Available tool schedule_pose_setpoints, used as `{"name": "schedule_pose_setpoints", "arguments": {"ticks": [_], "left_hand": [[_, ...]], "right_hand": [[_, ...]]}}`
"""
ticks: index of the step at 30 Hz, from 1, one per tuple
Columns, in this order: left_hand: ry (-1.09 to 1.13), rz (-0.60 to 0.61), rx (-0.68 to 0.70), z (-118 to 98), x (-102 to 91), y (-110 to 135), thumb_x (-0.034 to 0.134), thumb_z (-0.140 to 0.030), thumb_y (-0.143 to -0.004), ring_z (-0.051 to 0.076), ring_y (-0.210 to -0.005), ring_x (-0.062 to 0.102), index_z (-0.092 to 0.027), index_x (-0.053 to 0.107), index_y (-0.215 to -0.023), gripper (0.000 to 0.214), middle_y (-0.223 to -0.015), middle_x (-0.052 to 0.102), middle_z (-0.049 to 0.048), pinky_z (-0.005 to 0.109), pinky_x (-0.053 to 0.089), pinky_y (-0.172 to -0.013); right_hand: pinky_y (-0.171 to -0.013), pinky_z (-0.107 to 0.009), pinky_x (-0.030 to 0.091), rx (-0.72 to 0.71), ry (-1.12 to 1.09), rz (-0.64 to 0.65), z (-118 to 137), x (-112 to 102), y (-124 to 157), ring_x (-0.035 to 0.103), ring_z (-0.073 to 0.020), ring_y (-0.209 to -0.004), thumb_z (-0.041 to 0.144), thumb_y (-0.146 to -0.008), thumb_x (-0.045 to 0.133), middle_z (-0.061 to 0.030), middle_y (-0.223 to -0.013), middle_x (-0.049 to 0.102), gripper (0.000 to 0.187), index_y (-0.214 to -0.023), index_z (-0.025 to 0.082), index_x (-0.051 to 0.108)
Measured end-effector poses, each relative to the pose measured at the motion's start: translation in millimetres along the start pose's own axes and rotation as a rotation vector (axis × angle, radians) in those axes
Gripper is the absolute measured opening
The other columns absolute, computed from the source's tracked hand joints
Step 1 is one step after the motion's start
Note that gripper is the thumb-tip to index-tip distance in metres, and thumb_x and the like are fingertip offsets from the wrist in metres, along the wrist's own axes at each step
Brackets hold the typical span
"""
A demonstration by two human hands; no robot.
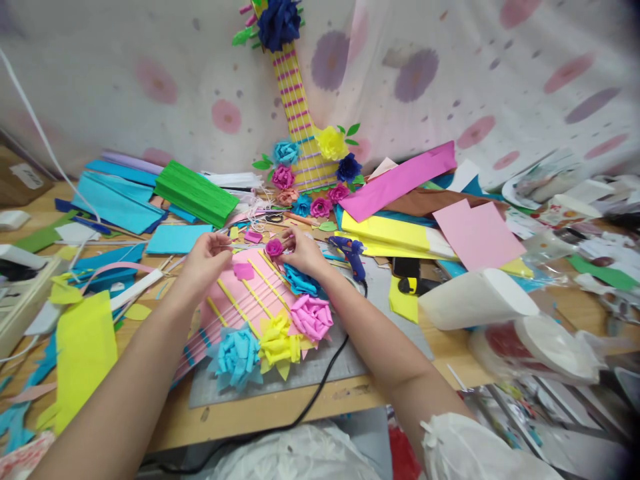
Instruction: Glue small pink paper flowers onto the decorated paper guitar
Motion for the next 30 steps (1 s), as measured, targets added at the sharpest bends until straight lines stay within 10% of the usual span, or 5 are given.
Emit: {"name": "schedule_pose_setpoints", "arguments": {"ticks": [10, 30], "left_hand": [[-0.032, 0.006, 0.092, 8.8, -8.6, -5.3, 0.057, -0.017, -0.051, 0.015, -0.078, 0.055, -0.02, 0.051, -0.08, 0.029, -0.08, 0.055, -0.0007, 0.03, 0.046, -0.074], [-0.025, 0.025, 0.15, 3.6, 1.2, -10.9, 0.057, -0.018, -0.053, 0.016, -0.08, 0.056, -0.02, 0.051, -0.083, 0.031, -0.081, 0.057, -0.0001, 0.035, 0.045, -0.086]], "right_hand": [[-0.073, -0.028, 0.048, 0.102, -0.276, 0.048, -2.6, -14.1, 9.4, 0.064, -0.0135, -0.077, 0.015, -0.058, 0.076, 0.002, -0.079, 0.065, 0.047, -0.091, 0.02, 0.044], [-0.071, -0.029, 0.044, 0.043, 0.06, -0.05, 12.0, -5.8, 18.1, 0.065, -0.0159, -0.076, 0.015, -0.064, 0.072, 0.0033, -0.078, 0.067, 0.041, -0.093, 0.023, 0.043]]}}
Point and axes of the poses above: each hand's wrist, its own y-axis away from the middle knuckle, its own x-axis out of the palm, z = x × y, the point moved 3 cm from there along -y, towards the middle knuckle
